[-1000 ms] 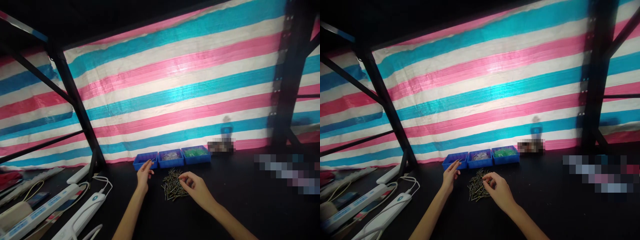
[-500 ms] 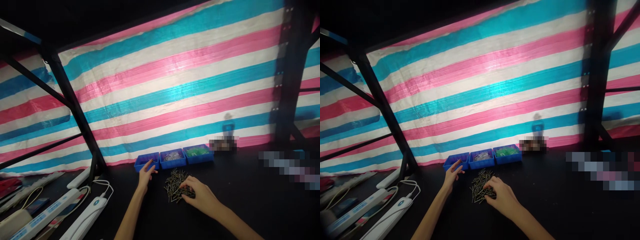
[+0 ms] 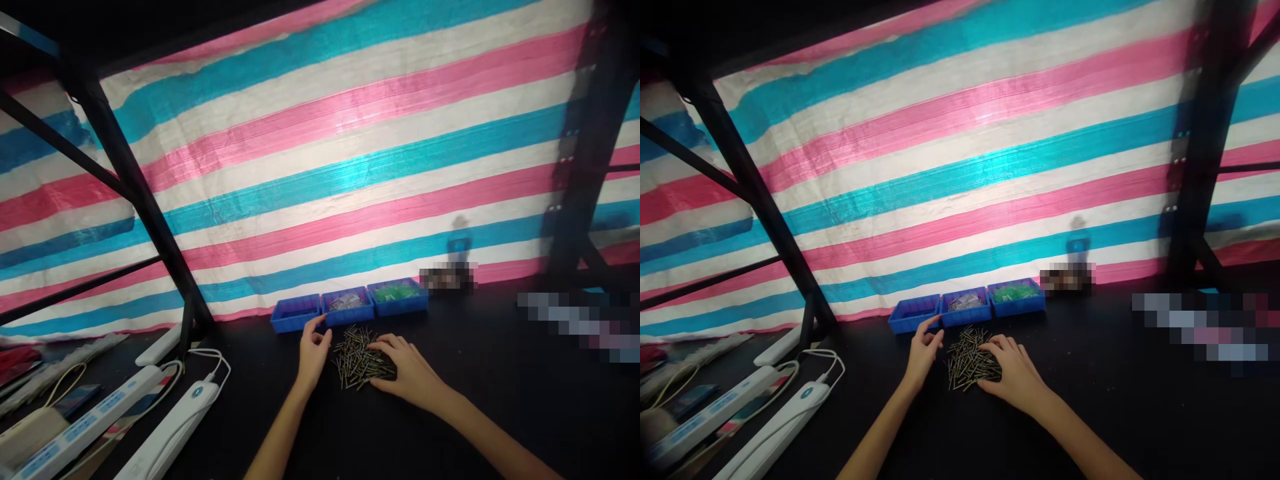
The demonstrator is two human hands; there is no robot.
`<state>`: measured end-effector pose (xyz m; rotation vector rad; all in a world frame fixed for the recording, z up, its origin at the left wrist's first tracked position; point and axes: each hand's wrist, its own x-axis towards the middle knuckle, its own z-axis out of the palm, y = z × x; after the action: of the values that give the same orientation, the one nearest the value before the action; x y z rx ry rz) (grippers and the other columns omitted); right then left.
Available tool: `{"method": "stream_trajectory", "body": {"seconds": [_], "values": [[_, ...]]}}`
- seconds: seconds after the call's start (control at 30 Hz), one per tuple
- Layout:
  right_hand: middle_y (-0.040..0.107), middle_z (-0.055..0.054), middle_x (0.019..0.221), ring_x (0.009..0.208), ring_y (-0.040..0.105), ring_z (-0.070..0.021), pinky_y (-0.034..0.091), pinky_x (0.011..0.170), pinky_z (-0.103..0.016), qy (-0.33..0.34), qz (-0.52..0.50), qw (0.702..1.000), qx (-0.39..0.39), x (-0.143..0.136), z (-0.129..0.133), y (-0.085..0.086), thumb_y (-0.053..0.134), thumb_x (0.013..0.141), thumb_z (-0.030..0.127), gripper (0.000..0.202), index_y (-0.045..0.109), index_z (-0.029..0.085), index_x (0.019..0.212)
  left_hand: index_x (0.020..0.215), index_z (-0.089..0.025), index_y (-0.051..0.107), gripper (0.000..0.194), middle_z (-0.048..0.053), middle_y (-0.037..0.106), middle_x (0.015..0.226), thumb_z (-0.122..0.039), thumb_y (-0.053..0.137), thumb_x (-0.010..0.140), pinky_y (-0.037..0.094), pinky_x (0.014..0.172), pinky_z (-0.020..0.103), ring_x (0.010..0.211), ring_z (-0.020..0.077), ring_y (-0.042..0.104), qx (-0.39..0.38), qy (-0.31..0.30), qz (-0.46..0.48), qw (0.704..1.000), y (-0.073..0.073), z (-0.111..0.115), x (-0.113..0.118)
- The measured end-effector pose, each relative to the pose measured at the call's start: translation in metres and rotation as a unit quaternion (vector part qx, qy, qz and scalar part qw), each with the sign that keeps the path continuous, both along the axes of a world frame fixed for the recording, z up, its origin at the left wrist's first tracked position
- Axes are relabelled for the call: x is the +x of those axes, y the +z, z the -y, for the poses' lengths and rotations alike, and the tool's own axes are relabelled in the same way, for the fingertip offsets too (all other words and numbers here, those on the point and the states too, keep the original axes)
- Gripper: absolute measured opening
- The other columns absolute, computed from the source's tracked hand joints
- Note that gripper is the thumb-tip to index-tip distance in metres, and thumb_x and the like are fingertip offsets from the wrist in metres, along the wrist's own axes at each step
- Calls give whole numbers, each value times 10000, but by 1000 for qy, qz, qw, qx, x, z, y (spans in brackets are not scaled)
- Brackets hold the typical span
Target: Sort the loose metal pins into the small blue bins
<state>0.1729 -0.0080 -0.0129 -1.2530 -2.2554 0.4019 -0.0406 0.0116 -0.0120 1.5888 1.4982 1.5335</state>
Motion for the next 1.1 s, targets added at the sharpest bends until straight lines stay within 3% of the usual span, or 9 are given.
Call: {"method": "stream_trajectory", "body": {"seconds": [0.07, 0.17, 0.33, 0.7, 1.1], "values": [[511, -35, 1085, 994, 454, -229, 349, 829, -348, -4, 7, 1000, -7, 1, -2, -1, 603, 638, 439, 473, 527, 292, 1081, 964, -180, 588, 242, 29, 577, 849, -287, 514, 760, 388, 501, 188, 549, 68, 491, 34, -43, -111, 992, 4, 14, 16], [549, -27, 1031, 950, 475, -220, 359, 794, -331, -4, 10, 1000, -7, 1, -5, -2, 599, 649, 417, 417, 555, 285, 1042, 814, -207, 608, 137, -3, 545, 807, -270, 497, 766, 380, 548, 192, 605, 80, 498, 42, -128, -281, 950, 10, 33, 35], [589, -18, 952, 894, 496, -210, 360, 764, -312, -2, 4, 1000, 2, 0, -8, -3, 575, 692, 362, 278, 599, 273, 954, 823, -220, 586, 130, -4, 536, 862, -302, 516, 750, 390, 608, 204, 716, 111, 531, 39, -173, -400, 899, 16, 42, 41], [610, 8, 832, 803, 532, -174, 375, 679, -267, -2, -20, 1000, 11, -1, -7, -2, 565, 720, 306, 154, 629, 265, 854, 855, -238, 601, 145, -4, 537, 864, -301, 503, 769, 379, 598, 193, 737, 117, 534, 14, -177, -426, 887, 17, 38, 36], [604, 17, 733, 708, 532, -143, 377, 615, -231, -11, -50, 998, 31, 0, -7, 1, 546, 757, 299, 128, 668, 269, 783, 860, -238, 599, 135, -13, 534, 861, -280, 510, 769, 375, 617, 191, 719, 110, 523, 7, -170, -413, 895, 13, 35, 36]]}}
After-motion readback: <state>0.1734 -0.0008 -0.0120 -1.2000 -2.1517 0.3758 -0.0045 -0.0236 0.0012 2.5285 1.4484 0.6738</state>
